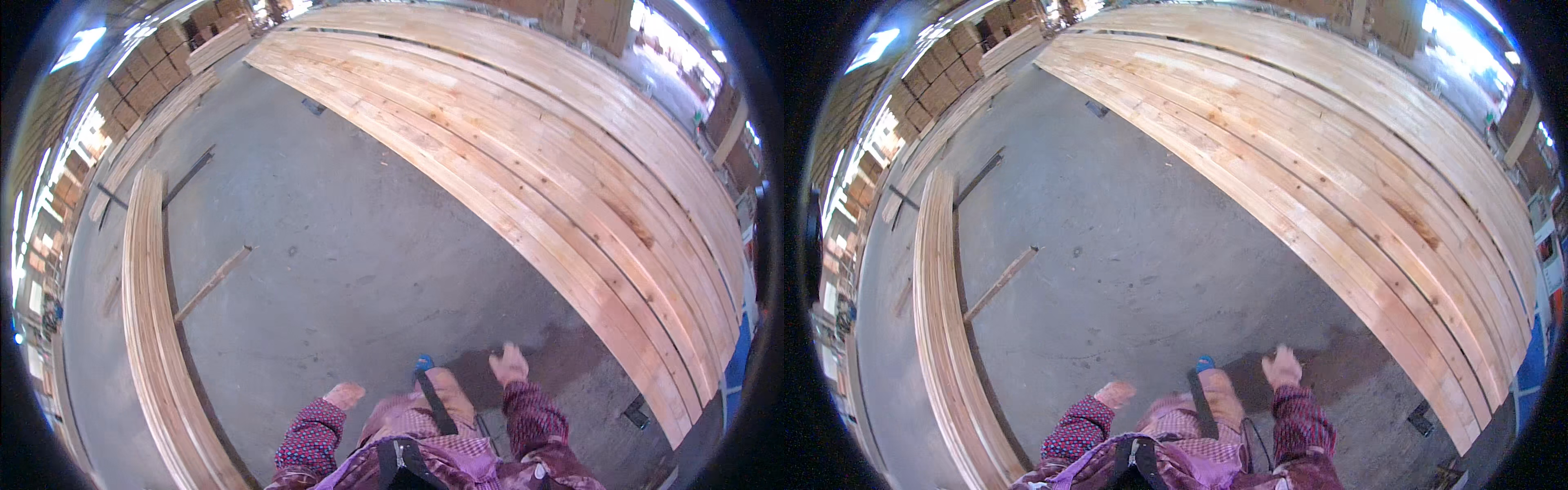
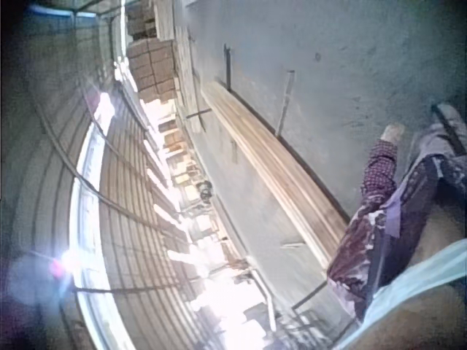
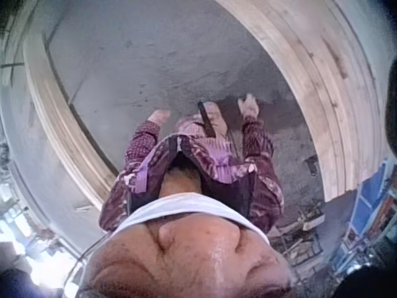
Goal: The person picks up wooden planks from the floor and stacks them on a table. They also pick up long, curved wooden pieces from the floor and stack them on a metal rack.
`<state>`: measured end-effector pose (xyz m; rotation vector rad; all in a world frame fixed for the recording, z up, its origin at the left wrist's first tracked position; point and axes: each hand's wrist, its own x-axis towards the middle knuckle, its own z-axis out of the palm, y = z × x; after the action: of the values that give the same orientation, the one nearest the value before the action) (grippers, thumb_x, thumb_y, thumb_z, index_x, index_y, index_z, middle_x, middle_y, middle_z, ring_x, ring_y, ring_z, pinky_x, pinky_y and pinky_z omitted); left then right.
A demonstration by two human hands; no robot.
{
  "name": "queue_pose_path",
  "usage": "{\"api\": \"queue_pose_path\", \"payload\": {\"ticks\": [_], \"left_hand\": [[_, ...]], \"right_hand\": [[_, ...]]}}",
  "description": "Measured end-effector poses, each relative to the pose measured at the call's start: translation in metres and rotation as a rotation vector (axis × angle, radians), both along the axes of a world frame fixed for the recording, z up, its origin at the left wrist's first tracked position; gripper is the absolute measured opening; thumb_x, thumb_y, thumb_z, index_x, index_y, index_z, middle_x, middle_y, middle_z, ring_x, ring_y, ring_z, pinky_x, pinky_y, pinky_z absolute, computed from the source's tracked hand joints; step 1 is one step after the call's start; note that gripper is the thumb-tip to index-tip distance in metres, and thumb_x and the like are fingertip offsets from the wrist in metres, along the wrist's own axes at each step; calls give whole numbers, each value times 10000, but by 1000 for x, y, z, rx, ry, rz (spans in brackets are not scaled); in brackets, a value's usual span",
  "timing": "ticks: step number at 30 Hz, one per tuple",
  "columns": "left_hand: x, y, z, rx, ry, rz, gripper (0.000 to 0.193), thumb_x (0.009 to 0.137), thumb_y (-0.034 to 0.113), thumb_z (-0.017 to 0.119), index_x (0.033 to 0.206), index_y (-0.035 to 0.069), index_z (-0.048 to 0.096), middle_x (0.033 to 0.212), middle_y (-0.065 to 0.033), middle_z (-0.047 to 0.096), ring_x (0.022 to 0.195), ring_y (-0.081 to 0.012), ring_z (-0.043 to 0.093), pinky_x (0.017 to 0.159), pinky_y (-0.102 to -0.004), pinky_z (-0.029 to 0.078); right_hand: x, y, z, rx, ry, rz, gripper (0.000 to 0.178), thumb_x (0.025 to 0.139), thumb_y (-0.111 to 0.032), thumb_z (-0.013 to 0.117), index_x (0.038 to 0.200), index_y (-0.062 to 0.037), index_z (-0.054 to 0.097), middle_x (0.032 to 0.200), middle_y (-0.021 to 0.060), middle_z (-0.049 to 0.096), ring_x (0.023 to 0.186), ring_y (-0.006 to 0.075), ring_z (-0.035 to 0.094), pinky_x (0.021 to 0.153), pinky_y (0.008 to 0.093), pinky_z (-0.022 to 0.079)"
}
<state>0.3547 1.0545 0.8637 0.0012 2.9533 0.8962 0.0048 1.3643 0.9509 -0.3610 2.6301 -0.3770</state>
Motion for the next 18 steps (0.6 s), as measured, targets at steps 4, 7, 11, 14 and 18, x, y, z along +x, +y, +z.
{"api": "queue_pose_path", "payload": {"ticks": [4,7,11,14,18], "left_hand": [[0,-64,-11,-53,-455,10,217,794,224,524,896,43,584,965,-130,619,895,-274,596,662,-420,484],[-32,-135,7,162,-556,239,180,792,214,524,850,45,549,889,-124,602,831,-283,593,599,-432,469],[-146,-229,23,83,-400,151,161,779,190,535,835,39,523,801,-135,577,770,-318,583,607,-434,466],[-288,-295,11,-315,-214,-15,205,740,162,568,897,33,546,793,-138,582,764,-346,579,648,-438,467],[-474,-350,12,198,-44,198,111,834,163,528,867,59,546,685,-59,514,622,-224,539,566,-359,455]], "right_hand": [[-104,-125,19,5,108,5,610,751,-362,641,1237,-62,429,1234,150,484,1134,309,485,926,397,415],[-173,-204,19,27,350,119,629,744,-372,647,1247,-62,431,1233,122,486,1131,264,483,943,365,392],[-253,-286,-1,251,680,253,618,755,-364,618,1260,-63,423,1184,103,504,1096,229,487,948,353,370],[-300,-314,-17,263,437,158,386,815,-259,522,1150,-70,485,1079,109,519,1010,242,508,881,391,393],[-302,-308,-30,261,556,158,167,849,-152,433,955,-55,518,954,144,508,904,284,506,793,408,404]]}}
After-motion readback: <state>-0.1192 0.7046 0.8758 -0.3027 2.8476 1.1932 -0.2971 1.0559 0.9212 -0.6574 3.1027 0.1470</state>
